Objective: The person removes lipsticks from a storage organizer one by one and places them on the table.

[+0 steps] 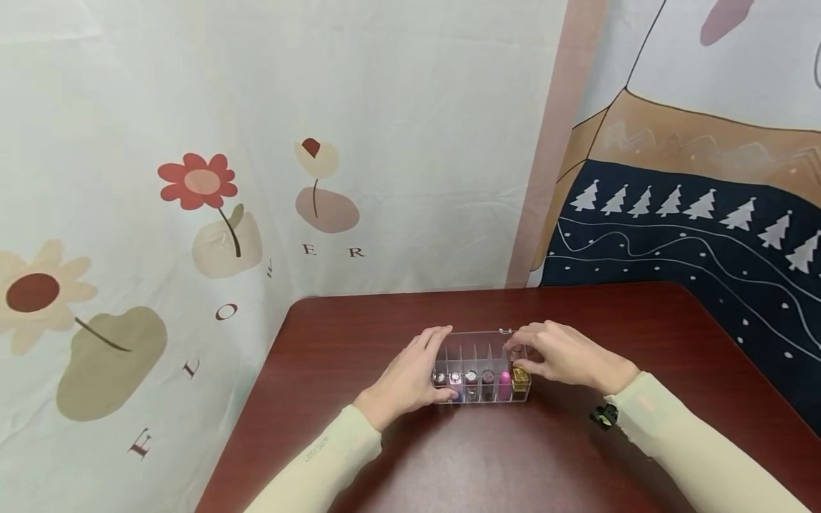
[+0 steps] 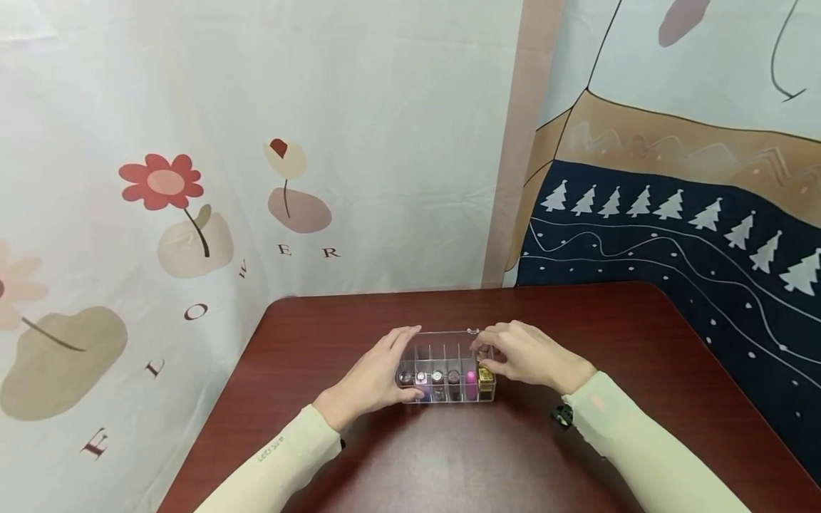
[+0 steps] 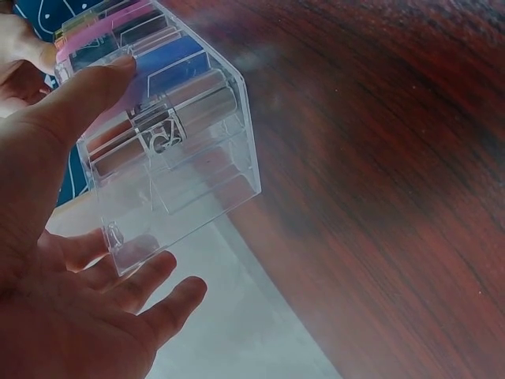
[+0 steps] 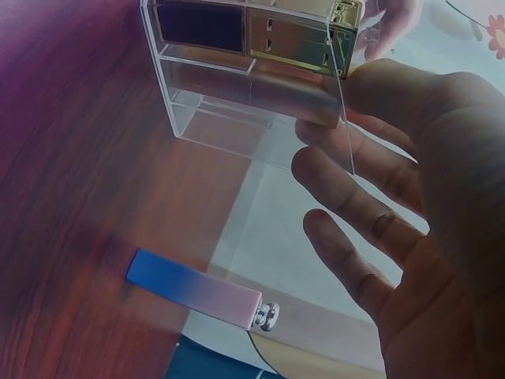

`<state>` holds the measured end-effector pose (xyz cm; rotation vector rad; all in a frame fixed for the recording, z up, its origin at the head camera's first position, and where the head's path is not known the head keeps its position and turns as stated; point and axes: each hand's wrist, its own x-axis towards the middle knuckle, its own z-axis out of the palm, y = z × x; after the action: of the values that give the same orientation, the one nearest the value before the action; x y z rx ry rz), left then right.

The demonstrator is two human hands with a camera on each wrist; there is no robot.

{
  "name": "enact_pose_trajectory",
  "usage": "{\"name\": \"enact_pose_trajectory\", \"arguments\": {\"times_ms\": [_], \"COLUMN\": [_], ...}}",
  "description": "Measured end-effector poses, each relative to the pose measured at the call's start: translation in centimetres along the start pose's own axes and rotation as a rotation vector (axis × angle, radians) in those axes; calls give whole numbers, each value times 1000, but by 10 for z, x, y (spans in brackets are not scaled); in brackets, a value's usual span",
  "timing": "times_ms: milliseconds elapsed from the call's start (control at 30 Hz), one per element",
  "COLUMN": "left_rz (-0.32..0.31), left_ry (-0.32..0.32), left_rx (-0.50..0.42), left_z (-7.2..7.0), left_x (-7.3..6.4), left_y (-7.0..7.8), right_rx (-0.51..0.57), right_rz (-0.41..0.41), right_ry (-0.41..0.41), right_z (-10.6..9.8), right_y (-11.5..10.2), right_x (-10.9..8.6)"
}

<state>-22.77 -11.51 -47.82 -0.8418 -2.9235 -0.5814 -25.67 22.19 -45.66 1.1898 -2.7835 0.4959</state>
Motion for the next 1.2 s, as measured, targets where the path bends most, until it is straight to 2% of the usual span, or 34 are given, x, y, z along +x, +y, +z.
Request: {"name": "enact_pose_trajectory", "arguments": {"times_ms": [667,1200], "left_rz": [6,0], "left_ry": [2,1], "left_rx": [7,6], "left_z": [1,1], "left_x": [0,1], "left_y": [0,1], "right_rx": [-24,-69], "right_rz": [-30,-69], "right_ry": [38,116], "right_z": [1,-10], "right_y": [0,0], "right_x": [-3,-8]}}
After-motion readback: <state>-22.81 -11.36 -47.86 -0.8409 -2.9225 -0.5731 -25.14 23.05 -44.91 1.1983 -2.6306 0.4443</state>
